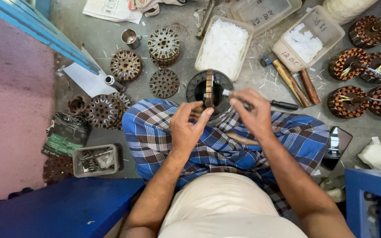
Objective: The person inserts small white rectangular pieces into the slots of a circular metal component with copper windings. They repeatedly pick up pieces from a nearby container and place them into the component's slots.
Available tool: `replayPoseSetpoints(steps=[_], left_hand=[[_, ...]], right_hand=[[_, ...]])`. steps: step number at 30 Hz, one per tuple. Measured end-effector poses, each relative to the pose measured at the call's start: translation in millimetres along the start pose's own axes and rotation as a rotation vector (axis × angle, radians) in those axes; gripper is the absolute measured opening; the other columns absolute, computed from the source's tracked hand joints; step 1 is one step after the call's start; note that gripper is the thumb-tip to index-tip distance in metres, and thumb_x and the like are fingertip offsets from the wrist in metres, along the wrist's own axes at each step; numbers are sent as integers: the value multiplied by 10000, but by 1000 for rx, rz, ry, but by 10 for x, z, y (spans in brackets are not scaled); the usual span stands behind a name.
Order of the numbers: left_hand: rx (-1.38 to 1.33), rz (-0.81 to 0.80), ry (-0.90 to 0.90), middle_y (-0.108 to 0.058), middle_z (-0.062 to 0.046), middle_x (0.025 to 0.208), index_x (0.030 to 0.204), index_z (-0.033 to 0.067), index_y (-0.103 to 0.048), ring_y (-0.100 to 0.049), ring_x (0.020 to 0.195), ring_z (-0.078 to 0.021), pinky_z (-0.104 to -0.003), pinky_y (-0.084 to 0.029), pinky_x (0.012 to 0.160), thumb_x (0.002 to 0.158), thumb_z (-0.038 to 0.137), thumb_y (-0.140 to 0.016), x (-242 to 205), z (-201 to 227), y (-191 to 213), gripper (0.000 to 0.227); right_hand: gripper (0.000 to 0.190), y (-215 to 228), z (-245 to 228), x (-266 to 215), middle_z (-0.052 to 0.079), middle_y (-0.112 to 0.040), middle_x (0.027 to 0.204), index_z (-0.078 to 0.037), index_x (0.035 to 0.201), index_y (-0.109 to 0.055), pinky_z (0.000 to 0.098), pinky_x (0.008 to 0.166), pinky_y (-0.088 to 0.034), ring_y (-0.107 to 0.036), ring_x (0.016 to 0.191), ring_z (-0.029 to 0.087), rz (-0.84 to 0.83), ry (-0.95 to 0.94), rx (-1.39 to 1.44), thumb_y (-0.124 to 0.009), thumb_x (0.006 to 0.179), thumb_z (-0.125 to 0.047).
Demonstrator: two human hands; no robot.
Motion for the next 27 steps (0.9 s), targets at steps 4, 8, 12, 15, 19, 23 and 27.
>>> replayPoseSetpoints(steps=[4, 8, 12, 15, 19, 23, 27], left_hand=[[-209, -124, 236, -757, -31, 805, 1020, 13, -772, -682, 683, -62, -210, -555, 600, 922, 193, -789, -117, -78, -73, 205], [-299, -147, 343, -749, -17, 766, 1017, 8, -764, -683, 656, -50, -205, -572, 596, 944, 177, -755, -147, -109, -107, 185], [-232, -143, 349, -744, -21, 757, 1024, 12, -766, -673, 633, -50, -203, -547, 574, 935, 172, -750, -184, -90, -18, 184], [-200, -149, 350, -732, -33, 722, 1035, 16, -774, -653, 625, -53, -205, -518, 564, 938, 172, -752, -186, -76, 17, 185], [-176, -112, 342, -731, -21, 708, 1012, 17, -766, -662, 614, -55, -209, -524, 560, 927, 173, -756, -191, -143, 10, 178], [-167, -5, 386, -712, -42, 776, 953, 2, -705, -673, 620, -97, -252, -549, 576, 935, 179, -751, -239, -279, -2, 185], [21, 88, 296, -668, -153, 1044, 1160, 0, -602, -688, 810, -167, -304, -569, 739, 925, 146, -774, -288, -426, -48, 326]], right_hand=[[166, -18, -55, -219, 68, -742, 1041, -32, 1096, -774, 256, 840, -557, -701, 944, 150, -26, 61, -1, -775, 931, -52], [154, -2, 78, -124, 64, -725, 1013, -26, 1081, -786, 232, 732, -539, -672, 841, 129, 49, -102, -56, -773, 931, -57], [158, 64, 272, 38, 88, -706, 992, -34, 1094, -787, 256, 706, -531, -653, 815, 144, 3, -113, -91, -756, 942, -63], [158, 99, 494, 351, 118, -710, 1013, -28, 1094, -775, 291, 710, -563, -688, 825, 184, 6, -3, -243, -746, 945, -72], [191, -1, 970, 1082, 179, -728, 1079, -27, 1116, -765, 392, 859, -582, -727, 956, 316, -56, 84, -344, -736, 944, -104], [340, -287, 1416, 1567, 234, -722, 1069, -35, 1138, -766, 494, 853, -531, -685, 971, 420, -236, 89, -630, -802, 826, -166], [391, -565, 1778, 1652, 189, -744, 997, -124, 1134, -764, 515, 855, -513, -687, 962, 390, -471, 3, -933, -840, 772, -250]])
Point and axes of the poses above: each hand's wrist, its own x-axis towards the middle knuckle, its own y-axis out of the back of the hand, z = x × y, the point moved 2 cm from there along x, towards the middle knuckle
